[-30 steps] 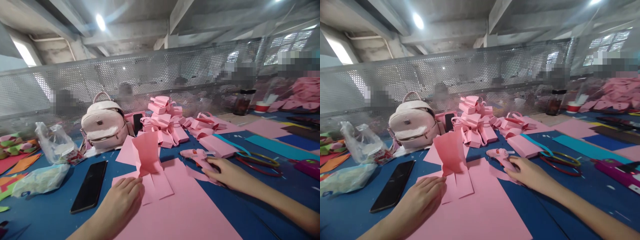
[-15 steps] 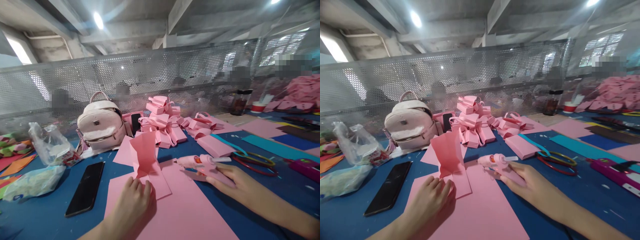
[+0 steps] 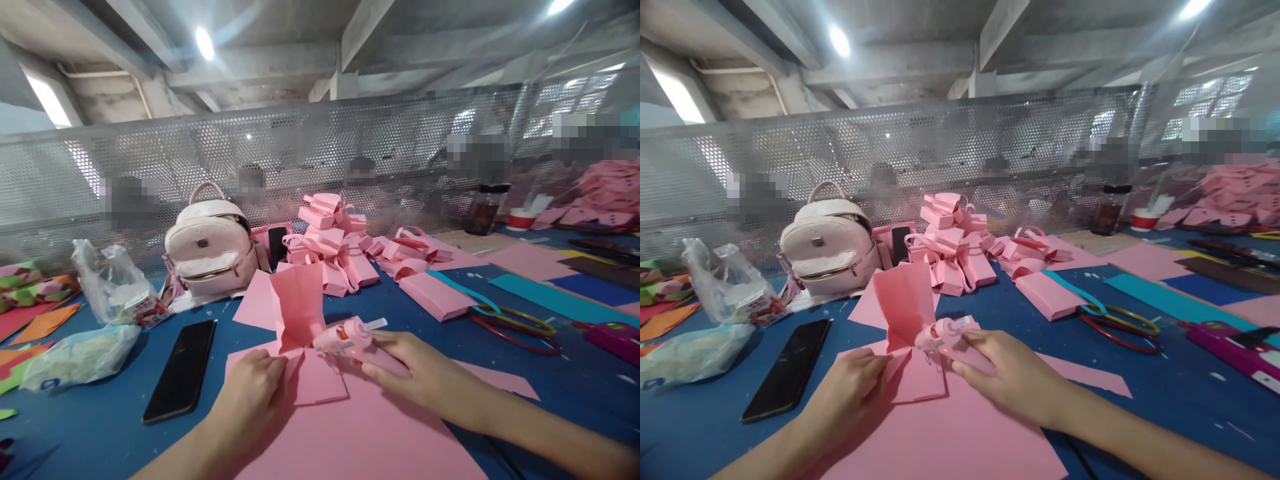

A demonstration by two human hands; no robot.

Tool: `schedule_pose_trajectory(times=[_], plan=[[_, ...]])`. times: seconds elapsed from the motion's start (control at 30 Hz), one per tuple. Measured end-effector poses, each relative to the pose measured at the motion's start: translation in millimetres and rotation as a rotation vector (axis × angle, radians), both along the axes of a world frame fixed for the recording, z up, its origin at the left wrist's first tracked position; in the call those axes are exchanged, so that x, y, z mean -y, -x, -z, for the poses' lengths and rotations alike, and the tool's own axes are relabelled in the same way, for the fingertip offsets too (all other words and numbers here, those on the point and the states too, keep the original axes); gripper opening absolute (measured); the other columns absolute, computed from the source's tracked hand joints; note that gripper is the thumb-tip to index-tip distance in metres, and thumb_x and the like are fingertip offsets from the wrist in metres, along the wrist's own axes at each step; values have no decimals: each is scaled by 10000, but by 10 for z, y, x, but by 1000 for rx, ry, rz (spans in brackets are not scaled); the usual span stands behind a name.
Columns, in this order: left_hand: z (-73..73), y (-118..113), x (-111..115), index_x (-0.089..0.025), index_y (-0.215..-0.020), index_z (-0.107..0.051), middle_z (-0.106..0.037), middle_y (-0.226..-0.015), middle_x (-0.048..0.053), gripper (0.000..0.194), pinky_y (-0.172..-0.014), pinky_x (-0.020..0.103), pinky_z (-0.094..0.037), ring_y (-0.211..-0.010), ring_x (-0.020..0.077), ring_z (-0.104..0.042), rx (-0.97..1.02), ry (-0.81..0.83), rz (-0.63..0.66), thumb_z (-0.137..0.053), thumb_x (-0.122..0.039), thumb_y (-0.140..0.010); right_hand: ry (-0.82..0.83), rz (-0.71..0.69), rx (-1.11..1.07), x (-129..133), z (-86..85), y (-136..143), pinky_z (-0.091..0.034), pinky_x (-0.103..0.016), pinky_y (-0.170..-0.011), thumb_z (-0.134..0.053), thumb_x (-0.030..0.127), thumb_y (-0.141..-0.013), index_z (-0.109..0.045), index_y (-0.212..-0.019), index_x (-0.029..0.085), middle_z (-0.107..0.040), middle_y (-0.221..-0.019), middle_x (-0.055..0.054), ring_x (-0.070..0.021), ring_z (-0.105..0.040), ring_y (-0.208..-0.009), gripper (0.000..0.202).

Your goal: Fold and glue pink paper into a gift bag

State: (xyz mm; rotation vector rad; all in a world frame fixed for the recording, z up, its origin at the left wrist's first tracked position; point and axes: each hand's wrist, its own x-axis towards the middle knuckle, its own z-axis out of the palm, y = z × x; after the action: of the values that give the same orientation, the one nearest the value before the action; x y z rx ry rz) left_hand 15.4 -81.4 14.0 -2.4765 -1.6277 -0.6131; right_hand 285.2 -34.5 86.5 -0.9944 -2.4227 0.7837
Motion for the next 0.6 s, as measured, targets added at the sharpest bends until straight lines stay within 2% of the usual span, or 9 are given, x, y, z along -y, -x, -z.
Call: schedule_pose_trajectory(times=[0.13,0.3,0.43,0.6], plan=[[4,172,-33,-199,-691,-535,-555,-598,-21,263,-536,244,-301,-551,129,-491,344,274,-108,-443,-253,-931,-14,-9,41,-60,79,81,-469,-372,-993,-527,416,-958,-630,-1338,303,-668,-1320,-58,-303,-625,-1194,410],[43,264,-20,-222,-722,-441,-554,-607,-35,190,-537,229,-312,-562,128,-486,660,336,-101,-474,-311,-887,-43,-9,80,-72,108,206,-469,-340,-951,-524,381,-952,-663,-1275,296,-686,-1285,-58,-291,-646,-1143,361],[77,275,-4,-234,-703,-385,-559,-616,-35,190,-541,224,-340,-562,131,-517,786,381,-68,-489,-293,-850,-53,-47,80,-113,139,352,-475,-323,-910,-455,404,-977,-718,-1130,268,-732,-1158,-47,-266,-670,-1038,334],[101,293,-4,-231,-691,-391,-555,-596,-40,168,-523,208,-337,-549,125,-545,880,416,-45,-514,-274,-797,-91,-106,108,-180,205,506,-452,-317,-925,-406,342,-988,-683,-1161,249,-715,-1169,-44,-242,-652,-1047,340]])
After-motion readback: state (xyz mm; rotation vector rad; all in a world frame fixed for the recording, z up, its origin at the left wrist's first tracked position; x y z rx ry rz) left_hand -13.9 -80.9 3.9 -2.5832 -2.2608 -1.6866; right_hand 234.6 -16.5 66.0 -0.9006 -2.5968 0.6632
